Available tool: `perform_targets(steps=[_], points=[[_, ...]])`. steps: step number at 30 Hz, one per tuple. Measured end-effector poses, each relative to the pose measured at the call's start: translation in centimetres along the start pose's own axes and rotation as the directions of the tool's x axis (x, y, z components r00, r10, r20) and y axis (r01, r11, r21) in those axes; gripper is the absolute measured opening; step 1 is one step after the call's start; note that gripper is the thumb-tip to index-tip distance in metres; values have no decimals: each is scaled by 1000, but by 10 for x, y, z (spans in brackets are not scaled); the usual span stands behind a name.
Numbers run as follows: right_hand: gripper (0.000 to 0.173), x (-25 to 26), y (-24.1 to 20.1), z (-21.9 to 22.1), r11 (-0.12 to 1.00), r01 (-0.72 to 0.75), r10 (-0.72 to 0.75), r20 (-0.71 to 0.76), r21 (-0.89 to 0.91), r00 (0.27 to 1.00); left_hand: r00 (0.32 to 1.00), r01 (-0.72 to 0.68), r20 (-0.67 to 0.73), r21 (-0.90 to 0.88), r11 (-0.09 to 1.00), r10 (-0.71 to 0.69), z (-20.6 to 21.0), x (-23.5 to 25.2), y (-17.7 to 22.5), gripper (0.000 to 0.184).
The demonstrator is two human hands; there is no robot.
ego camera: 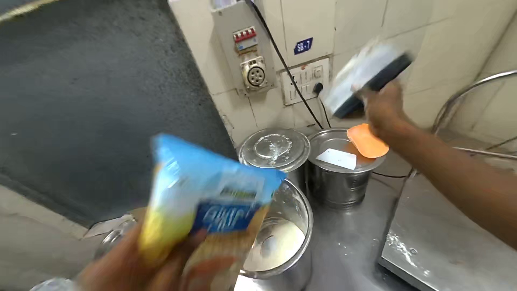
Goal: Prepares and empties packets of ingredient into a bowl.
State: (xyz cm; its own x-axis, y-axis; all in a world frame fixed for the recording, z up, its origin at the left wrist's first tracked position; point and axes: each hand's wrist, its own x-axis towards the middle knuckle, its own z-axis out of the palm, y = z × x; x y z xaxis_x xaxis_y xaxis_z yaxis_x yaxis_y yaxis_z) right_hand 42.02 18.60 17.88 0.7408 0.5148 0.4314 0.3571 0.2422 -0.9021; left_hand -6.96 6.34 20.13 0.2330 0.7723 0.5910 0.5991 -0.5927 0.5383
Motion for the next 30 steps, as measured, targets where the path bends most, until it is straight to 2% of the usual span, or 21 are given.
perform_targets(steps=[2, 3, 4, 6, 10, 13, 16, 18, 20, 21, 22, 23, 24, 25, 26, 27, 28, 29, 30], points=[[48, -53, 4, 17, 983, -166, 155, 138, 75, 978, 993, 112, 7, 217, 970, -117, 38, 56, -17, 35], [42, -81, 4, 22, 977, -176, 149, 208, 120, 967, 968, 213, 67, 288, 934, -241, 53, 79, -21, 36], [42, -108, 2, 26, 976, -146, 103, 246, 160, 964, 926, 293, 127, 356, 887, -356, 67, 98, -27, 40], [50, -159, -4, 31, 986, -74, 31, 279, 147, 960, 848, 366, 202, 446, 817, -490, 90, 124, -47, 45], [56, -220, -2, 65, 974, -196, 136, 395, 115, 908, 776, 433, 245, 463, 774, -581, 114, 138, -77, 56], [61, -230, -4, 98, 957, -257, 167, 468, 134, 868, 730, 500, 247, 442, 744, -637, 125, 137, -86, 65], [69, -228, -24, 119, 982, -184, 139, 536, 32, 833, 714, 578, 231, 337, 743, -661, 130, 137, -91, 71], [62, -231, -32, 125, 989, -122, 147, 567, -83, 811, 709, 613, 222, 277, 740, -670, 134, 134, -94, 70], [51, -225, -34, 126, 978, -104, 195, 624, -181, 757, 697, 636, 216, 254, 728, -684, 134, 132, -99, 68], [46, -216, -39, 125, 977, -78, 192, 656, -200, 730, 693, 643, 212, 250, 724, -689, 134, 132, -102, 68], [41, -210, -45, 123, 986, -45, 140, 652, -161, 745, 696, 642, 208, 248, 725, -688, 133, 132, -104, 67], [35, -204, -54, 123, 999, 0, 32, 592, -54, 805, 702, 636, 209, 248, 731, -681, 132, 132, -105, 67], [29, -199, -66, 125, 993, 71, -109, 470, 99, 876, 714, 623, 207, 248, 742, -669, 132, 133, -104, 66], [25, -192, -79, 131, 950, 172, -251, 309, 261, 917, 730, 609, 200, 244, 755, -654, 131, 134, -102, 66], [23, -186, -92, 139, 873, 276, -364, 159, 402, 918, 740, 598, 194, 248, 762, -644, 129, 136, -99, 67], [25, -182, -100, 147, 803, 359, -442, 70, 475, 895, 751, 588, 184, 250, 769, -634, 128, 139, -96, 66], [26, -186, -96, 152, 807, 379, -464, 89, 453, 882, 763, 580, 175, 243, 778, -623, 126, 140, -92, 66], [29, -197, -81, 153, 884, 333, -419, 238, 329, 876, 778, 570, 165, 223, 791, -607, 123, 141, -90, 66], [34, -213, -62, 147, 958, 249, -285, 481, 139, 829, 795, 558, 154, 192, 807, -586, 121, 141, -89, 66]])
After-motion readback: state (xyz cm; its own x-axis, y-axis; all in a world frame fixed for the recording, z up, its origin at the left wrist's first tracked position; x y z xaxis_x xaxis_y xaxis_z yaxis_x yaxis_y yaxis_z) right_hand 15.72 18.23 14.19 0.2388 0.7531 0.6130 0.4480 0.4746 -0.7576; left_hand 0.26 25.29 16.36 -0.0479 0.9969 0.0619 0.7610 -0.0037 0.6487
